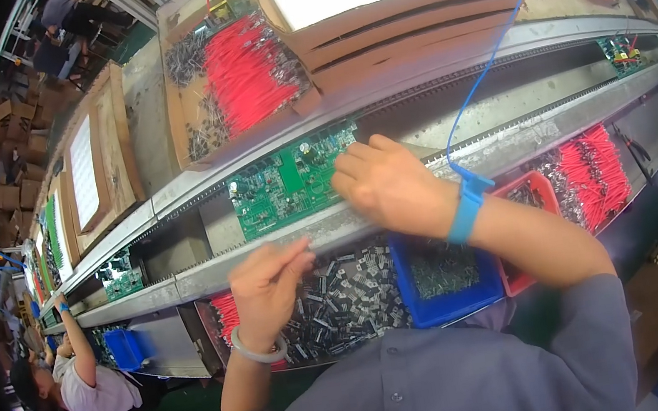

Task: The person assembles circuit boards on an assembly line by picking electronic components from bins, yellow transformers from a box, and red wires, then inserting them into the circuit boards by hand.

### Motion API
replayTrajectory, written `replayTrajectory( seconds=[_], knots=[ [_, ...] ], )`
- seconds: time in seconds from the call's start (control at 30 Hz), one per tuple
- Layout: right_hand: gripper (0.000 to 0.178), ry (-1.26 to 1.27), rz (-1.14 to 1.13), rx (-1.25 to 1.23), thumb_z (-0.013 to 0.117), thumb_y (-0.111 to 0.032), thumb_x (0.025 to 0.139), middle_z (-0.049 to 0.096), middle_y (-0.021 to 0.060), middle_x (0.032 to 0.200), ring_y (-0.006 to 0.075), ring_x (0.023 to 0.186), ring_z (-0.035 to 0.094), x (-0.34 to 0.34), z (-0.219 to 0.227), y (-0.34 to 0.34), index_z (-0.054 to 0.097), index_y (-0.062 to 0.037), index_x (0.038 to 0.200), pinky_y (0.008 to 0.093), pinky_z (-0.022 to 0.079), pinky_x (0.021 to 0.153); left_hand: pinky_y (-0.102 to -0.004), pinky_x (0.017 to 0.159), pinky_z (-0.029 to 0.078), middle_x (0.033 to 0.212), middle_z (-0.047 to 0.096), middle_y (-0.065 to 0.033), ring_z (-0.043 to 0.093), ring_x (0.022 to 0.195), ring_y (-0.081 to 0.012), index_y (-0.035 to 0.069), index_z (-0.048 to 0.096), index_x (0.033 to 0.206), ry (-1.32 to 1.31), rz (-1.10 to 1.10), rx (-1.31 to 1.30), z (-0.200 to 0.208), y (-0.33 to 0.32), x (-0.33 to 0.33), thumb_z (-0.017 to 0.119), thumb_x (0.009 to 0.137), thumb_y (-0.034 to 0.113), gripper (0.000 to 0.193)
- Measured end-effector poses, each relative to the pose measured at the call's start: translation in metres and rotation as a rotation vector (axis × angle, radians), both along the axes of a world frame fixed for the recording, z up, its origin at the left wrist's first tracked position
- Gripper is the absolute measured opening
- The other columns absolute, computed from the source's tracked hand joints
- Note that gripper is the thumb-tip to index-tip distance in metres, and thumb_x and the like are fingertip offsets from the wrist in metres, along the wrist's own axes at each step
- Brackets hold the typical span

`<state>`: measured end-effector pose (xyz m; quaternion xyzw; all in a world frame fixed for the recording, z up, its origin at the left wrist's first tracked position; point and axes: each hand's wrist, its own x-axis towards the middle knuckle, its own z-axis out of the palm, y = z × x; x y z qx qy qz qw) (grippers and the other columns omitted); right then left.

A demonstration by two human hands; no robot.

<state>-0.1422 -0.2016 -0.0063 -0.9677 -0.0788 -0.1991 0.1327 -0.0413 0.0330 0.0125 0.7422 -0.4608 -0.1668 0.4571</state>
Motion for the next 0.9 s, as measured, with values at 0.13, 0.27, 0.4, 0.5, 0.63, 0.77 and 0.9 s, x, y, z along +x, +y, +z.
replayTrajectory(
  seconds=[0.13, 0.27, 0.4, 0.5, 0.63, 0.77, 0.9],
  knots=[
    [0.010, -0.027, -0.047, -0.115, 0.063, -0.014, 0.076, 0.057, 0.0062, 0.083, 0.0235, 0.084, 0.061, -0.008, 0.015, 0.023, 0.060, -0.0086, 0.082, 0.0356, 0.045, 0.072, -0.0337, 0.069, 0.053, 0.087, 0.067, -0.0132, 0.067, 0.078, -0.0271, 0.002, 0.075, 0.110, -0.154, 0.072, -0.038, -0.002, -0.015, 0.011, 0.071, 0.089, -0.003, 0.023],
    [0.009, 0.151, 0.110, -0.073, 0.065, -0.017, 0.073, 0.061, 0.0068, 0.070, 0.0225, 0.067, 0.061, -0.035, 0.012, 0.069, 0.065, -0.0079, 0.072, 0.0384, 0.045, 0.063, -0.0353, 0.075, 0.055, 0.097, 0.068, -0.0149, 0.068, 0.086, -0.0291, 0.002, 0.075, 0.110, -0.150, 0.071, -0.043, -0.010, -0.027, 0.014, 0.067, 0.090, -0.006, 0.023],
    [0.012, 0.387, -0.008, -0.351, 0.065, -0.018, 0.075, 0.063, 0.0086, 0.067, 0.0230, 0.064, 0.062, -0.040, -0.007, 0.107, 0.067, -0.0062, 0.073, 0.0393, 0.049, 0.064, -0.0346, 0.077, 0.057, 0.099, 0.073, -0.0156, 0.073, 0.089, -0.0290, 0.001, 0.075, 0.105, -0.113, 0.040, -0.075, -0.021, -0.037, 0.015, 0.066, 0.090, -0.006, 0.019],
    [0.021, 0.444, -0.034, -0.522, 0.065, -0.019, 0.078, 0.070, 0.0159, 0.076, 0.0271, 0.068, 0.068, -0.035, -0.009, 0.115, 0.073, -0.0001, 0.082, 0.0426, 0.052, 0.061, -0.0342, 0.074, 0.058, 0.096, 0.074, -0.0153, 0.075, 0.084, -0.0291, 0.000, 0.070, 0.103, -0.126, 0.112, -0.091, -0.026, -0.043, 0.010, 0.070, 0.090, -0.003, 0.013],
    [0.017, 0.474, 0.008, -0.421, 0.066, -0.019, 0.077, 0.068, 0.0141, 0.072, 0.0260, 0.067, 0.068, -0.033, -0.007, 0.112, 0.071, -0.0026, 0.078, 0.0392, 0.051, 0.057, -0.0347, 0.068, 0.058, 0.093, 0.075, -0.0165, 0.076, 0.080, -0.0290, -0.001, 0.063, 0.102, -0.109, 0.120, -0.146, -0.033, -0.049, 0.008, 0.073, 0.090, -0.001, 0.015],
    [0.012, 0.394, 0.029, -0.260, 0.066, -0.017, 0.075, 0.064, 0.0112, 0.069, 0.0232, 0.066, 0.067, -0.036, -0.007, 0.105, 0.067, -0.0050, 0.075, 0.0344, 0.049, 0.056, -0.0372, 0.064, 0.058, 0.091, 0.075, -0.0160, 0.074, 0.077, -0.0304, 0.001, 0.061, 0.099, -0.205, 0.090, -0.127, -0.039, -0.051, 0.010, 0.072, 0.091, 0.000, 0.014],
    [0.013, 0.322, 0.107, -0.165, 0.065, -0.016, 0.074, 0.063, 0.0112, 0.074, 0.0233, 0.068, 0.066, -0.040, 0.002, 0.095, 0.066, -0.0035, 0.075, 0.0342, 0.050, 0.057, -0.0388, 0.062, 0.056, 0.089, 0.075, -0.0152, 0.073, 0.073, -0.0317, 0.003, 0.059, 0.095, -0.261, 0.071, -0.137, -0.039, -0.056, 0.011, 0.072, 0.091, 0.000, 0.014]
  ],
)
